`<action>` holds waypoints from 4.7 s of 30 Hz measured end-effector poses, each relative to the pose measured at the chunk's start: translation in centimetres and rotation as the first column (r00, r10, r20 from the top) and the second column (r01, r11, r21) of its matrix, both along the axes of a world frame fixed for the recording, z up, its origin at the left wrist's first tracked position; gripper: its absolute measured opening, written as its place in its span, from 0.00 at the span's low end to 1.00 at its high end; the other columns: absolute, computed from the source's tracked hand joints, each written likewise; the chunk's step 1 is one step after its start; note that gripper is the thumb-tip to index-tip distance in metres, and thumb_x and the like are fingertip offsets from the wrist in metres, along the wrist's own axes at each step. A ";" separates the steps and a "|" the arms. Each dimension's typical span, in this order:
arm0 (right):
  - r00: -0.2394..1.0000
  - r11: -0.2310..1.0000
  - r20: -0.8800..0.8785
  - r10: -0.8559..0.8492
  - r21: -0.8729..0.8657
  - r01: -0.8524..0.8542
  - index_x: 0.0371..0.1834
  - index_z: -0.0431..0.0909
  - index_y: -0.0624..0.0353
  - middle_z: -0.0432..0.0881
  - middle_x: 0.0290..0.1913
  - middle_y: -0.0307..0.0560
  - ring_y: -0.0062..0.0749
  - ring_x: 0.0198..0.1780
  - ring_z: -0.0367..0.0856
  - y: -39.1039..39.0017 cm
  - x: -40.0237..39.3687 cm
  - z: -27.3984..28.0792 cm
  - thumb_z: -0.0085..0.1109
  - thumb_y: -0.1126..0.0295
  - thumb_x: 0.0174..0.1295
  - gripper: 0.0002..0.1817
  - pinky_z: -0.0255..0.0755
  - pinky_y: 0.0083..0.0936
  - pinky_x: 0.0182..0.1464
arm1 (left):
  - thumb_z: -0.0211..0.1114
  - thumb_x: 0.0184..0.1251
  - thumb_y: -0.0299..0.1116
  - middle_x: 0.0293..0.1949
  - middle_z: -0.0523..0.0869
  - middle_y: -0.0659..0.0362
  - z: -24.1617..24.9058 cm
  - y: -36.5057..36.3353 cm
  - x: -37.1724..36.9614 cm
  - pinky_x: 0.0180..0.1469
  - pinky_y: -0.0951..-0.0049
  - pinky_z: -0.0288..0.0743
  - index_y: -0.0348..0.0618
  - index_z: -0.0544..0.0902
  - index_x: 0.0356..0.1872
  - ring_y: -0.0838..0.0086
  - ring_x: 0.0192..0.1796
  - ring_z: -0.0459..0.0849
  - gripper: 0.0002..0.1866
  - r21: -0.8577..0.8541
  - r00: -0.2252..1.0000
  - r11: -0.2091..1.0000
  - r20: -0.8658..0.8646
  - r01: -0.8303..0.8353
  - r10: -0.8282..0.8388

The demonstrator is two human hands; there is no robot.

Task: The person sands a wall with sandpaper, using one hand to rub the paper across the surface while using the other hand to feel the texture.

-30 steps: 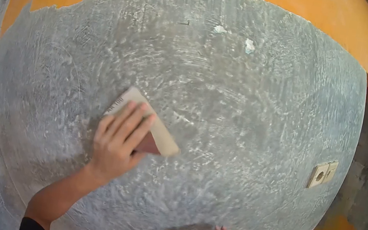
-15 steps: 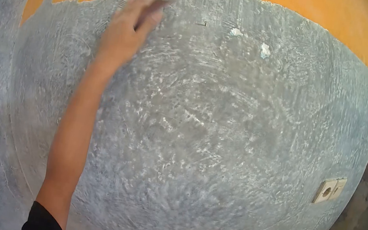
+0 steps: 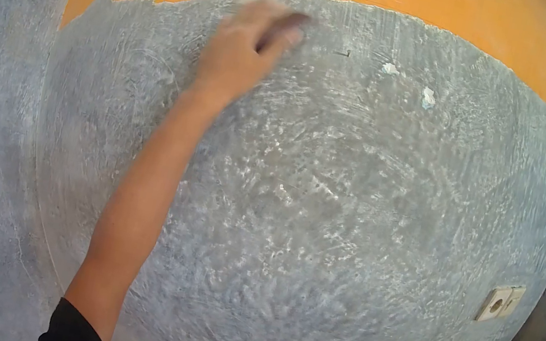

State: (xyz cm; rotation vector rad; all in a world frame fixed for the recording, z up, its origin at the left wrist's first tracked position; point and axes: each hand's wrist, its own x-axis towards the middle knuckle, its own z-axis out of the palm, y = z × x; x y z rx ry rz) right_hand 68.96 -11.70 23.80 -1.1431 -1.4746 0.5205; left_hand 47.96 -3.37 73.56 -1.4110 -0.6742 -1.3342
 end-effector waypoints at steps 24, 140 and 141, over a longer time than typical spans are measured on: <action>0.853 0.933 -0.414 0.318 -0.027 -0.360 0.37 0.85 0.68 0.87 0.31 0.49 0.29 0.30 0.84 2.7 -0.8 -1.7 0.54 0.60 0.70 0.19 0.78 0.28 0.34 | 0.54 0.66 0.61 0.62 0.75 0.49 0.8 -0.4 -8.9 0.63 0.61 0.67 0.46 0.70 0.65 0.54 0.63 0.75 0.35 -0.036 0.977 0.998 0.208 0.053 -0.044; 0.860 0.934 -0.438 0.264 -0.108 -0.341 0.34 0.84 0.72 0.86 0.28 0.50 0.29 0.30 0.84 3.4 0.9 -5.3 0.54 0.58 0.70 0.22 0.79 0.27 0.34 | 0.49 0.71 0.49 0.41 0.83 0.44 -0.8 0.1 -0.6 0.49 0.54 0.74 0.38 0.80 0.52 0.47 0.45 0.81 0.25 0.052 0.991 0.997 -0.124 -0.049 0.055; 0.855 0.933 -0.447 0.264 -0.106 -0.344 0.35 0.84 0.72 0.86 0.29 0.50 0.29 0.30 0.84 3.1 0.8 -4.6 0.54 0.58 0.70 0.22 0.79 0.27 0.35 | 0.50 0.71 0.51 0.32 0.83 0.44 -0.2 0.2 -0.8 0.42 0.55 0.74 0.36 0.82 0.48 0.48 0.37 0.82 0.26 0.039 0.997 0.999 -0.076 -0.005 0.008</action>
